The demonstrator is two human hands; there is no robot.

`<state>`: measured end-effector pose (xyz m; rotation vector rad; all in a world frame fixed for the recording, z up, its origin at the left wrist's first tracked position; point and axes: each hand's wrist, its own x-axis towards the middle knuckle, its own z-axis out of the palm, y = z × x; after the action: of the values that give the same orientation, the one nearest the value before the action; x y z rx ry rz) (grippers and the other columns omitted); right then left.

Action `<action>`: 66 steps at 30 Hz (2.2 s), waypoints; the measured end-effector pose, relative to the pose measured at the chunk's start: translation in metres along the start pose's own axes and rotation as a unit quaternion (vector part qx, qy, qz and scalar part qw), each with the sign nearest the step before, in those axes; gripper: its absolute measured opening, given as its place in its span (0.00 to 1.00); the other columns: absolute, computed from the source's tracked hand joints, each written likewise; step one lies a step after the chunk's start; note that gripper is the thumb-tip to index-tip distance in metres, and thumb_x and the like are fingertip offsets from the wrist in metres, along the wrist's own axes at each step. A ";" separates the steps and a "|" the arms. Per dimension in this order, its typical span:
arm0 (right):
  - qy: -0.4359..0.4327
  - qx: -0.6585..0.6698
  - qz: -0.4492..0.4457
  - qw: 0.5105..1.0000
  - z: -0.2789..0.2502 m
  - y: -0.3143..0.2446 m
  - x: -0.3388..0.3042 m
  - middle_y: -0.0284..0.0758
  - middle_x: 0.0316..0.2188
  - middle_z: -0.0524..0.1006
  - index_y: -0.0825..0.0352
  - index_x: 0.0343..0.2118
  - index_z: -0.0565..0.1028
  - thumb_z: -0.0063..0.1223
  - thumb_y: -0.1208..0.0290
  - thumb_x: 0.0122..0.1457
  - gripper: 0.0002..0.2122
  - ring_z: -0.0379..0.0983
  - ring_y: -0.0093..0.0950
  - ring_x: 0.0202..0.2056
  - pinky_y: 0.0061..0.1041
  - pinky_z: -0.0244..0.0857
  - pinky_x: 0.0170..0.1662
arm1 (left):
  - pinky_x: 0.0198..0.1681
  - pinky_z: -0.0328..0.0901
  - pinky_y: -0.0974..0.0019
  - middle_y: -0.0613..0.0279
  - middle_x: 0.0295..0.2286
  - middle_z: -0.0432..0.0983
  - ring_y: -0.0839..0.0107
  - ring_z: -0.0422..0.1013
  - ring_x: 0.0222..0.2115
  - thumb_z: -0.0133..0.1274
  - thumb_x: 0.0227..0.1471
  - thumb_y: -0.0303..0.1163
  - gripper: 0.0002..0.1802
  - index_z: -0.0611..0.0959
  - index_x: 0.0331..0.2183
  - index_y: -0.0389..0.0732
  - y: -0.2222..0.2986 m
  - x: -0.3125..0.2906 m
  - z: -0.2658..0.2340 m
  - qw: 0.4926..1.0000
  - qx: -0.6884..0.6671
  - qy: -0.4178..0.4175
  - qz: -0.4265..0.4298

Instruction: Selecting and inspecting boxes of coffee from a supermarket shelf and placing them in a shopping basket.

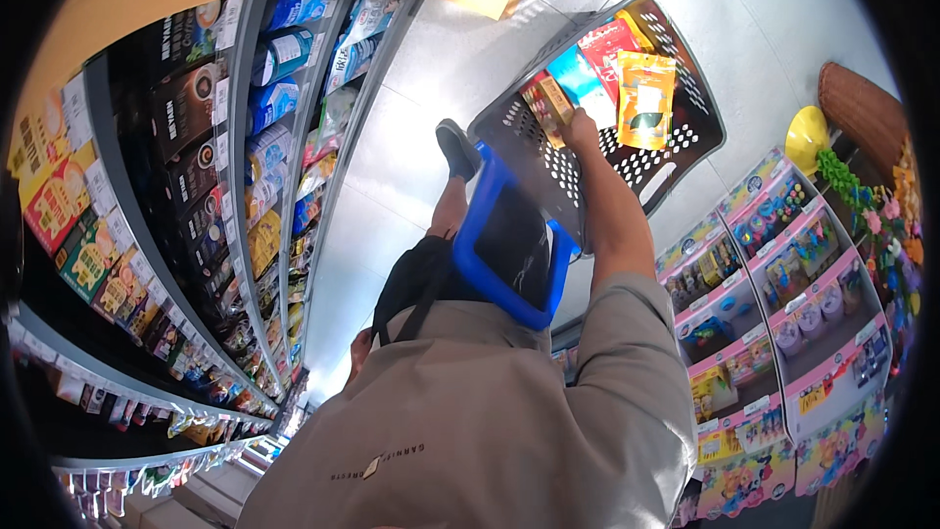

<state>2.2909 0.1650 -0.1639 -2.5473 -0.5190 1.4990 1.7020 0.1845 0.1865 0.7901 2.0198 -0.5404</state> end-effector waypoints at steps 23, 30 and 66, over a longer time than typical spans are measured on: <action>-0.006 0.564 -0.245 0.788 -0.147 -0.172 -0.350 0.33 0.36 0.79 0.69 0.45 0.72 0.54 0.72 0.56 0.15 0.75 0.22 0.31 0.20 0.66 0.30 | 0.47 0.66 0.67 0.55 0.43 0.74 0.67 0.72 0.43 0.47 0.57 0.24 0.15 0.73 0.47 0.32 0.271 -0.066 -0.042 0.755 -0.267 -0.138 0.583; -0.113 0.480 -0.359 0.793 -0.118 -0.273 -0.416 0.35 0.37 0.78 0.73 0.46 0.70 0.51 0.80 0.56 0.14 0.74 0.21 0.34 0.21 0.68 0.35 | 0.49 0.65 0.66 0.58 0.45 0.71 0.70 0.68 0.46 0.48 0.57 0.28 0.21 0.67 0.52 0.34 0.294 -0.131 -0.038 0.664 -0.288 -0.247 0.644; 0.113 0.093 -0.927 0.346 -0.097 -0.603 -0.665 0.38 0.48 0.72 0.69 0.60 0.57 0.60 0.81 0.51 0.33 0.70 0.27 0.48 0.25 0.65 0.50 | 0.48 0.68 0.68 0.56 0.41 0.74 0.69 0.72 0.43 0.54 0.45 0.12 0.23 0.73 0.46 0.33 0.205 -0.243 -0.382 0.361 -0.245 0.493 0.753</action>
<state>1.9461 0.4900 0.6045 -0.4268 -1.8435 0.0647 1.7287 0.4909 0.5770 2.2835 1.0163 1.9061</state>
